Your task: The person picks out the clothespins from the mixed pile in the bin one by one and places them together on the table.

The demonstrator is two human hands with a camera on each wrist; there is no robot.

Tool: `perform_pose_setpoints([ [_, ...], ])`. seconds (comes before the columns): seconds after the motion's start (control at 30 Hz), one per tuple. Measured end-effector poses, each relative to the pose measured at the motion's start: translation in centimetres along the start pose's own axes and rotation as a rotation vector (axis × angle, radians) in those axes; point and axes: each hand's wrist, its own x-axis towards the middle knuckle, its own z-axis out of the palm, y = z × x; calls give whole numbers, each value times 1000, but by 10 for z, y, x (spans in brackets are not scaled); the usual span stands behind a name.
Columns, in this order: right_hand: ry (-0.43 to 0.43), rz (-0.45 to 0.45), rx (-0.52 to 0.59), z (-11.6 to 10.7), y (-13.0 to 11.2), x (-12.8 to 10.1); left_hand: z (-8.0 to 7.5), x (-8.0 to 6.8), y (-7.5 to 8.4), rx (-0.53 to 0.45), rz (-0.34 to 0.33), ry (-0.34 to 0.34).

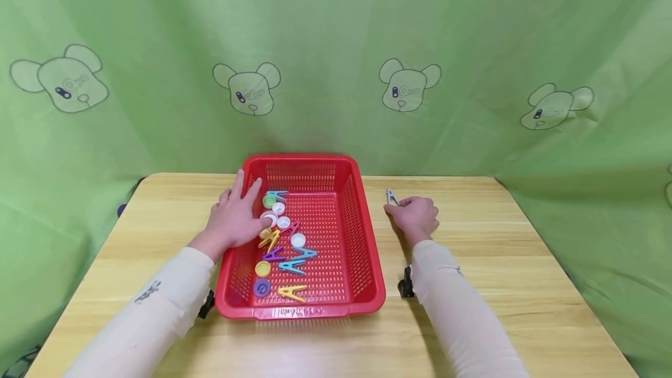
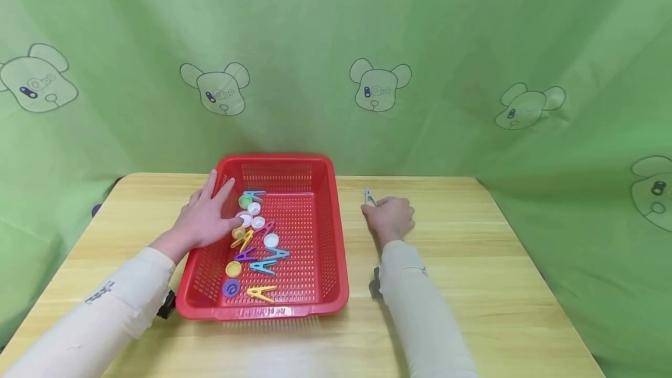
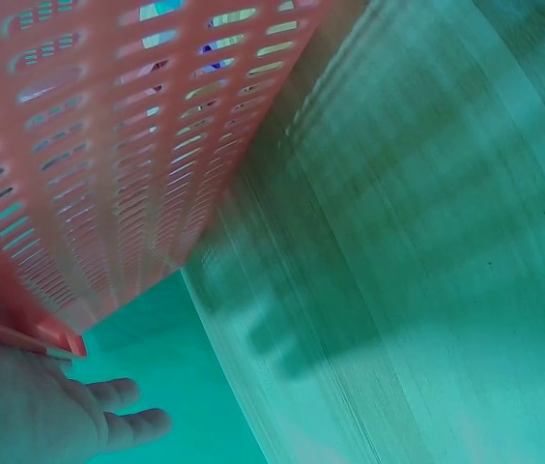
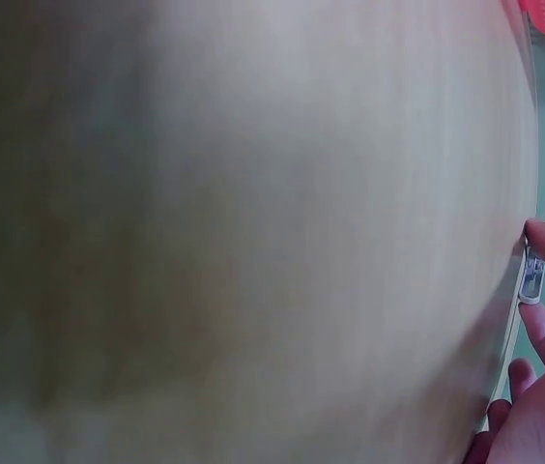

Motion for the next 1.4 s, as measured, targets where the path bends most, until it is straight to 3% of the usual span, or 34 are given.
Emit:
perform_pose_setpoints([
  [0.27,2,-28,19,-6,3,0,0,2,2,-28,-10,0],
  [0.5,-23,8,187,-12,-1,0,-1,1,0,-31,-34,-8],
  [0.7,19,-91,176,-17,-11,2,-2,0,1,-31,-40,-11],
  [0.97,44,-189,147,-27,-36,2,0,1,1,-29,-39,-11],
  [1.4,28,-247,157,-56,-97,-6,0,2,0,-23,-41,-8],
])
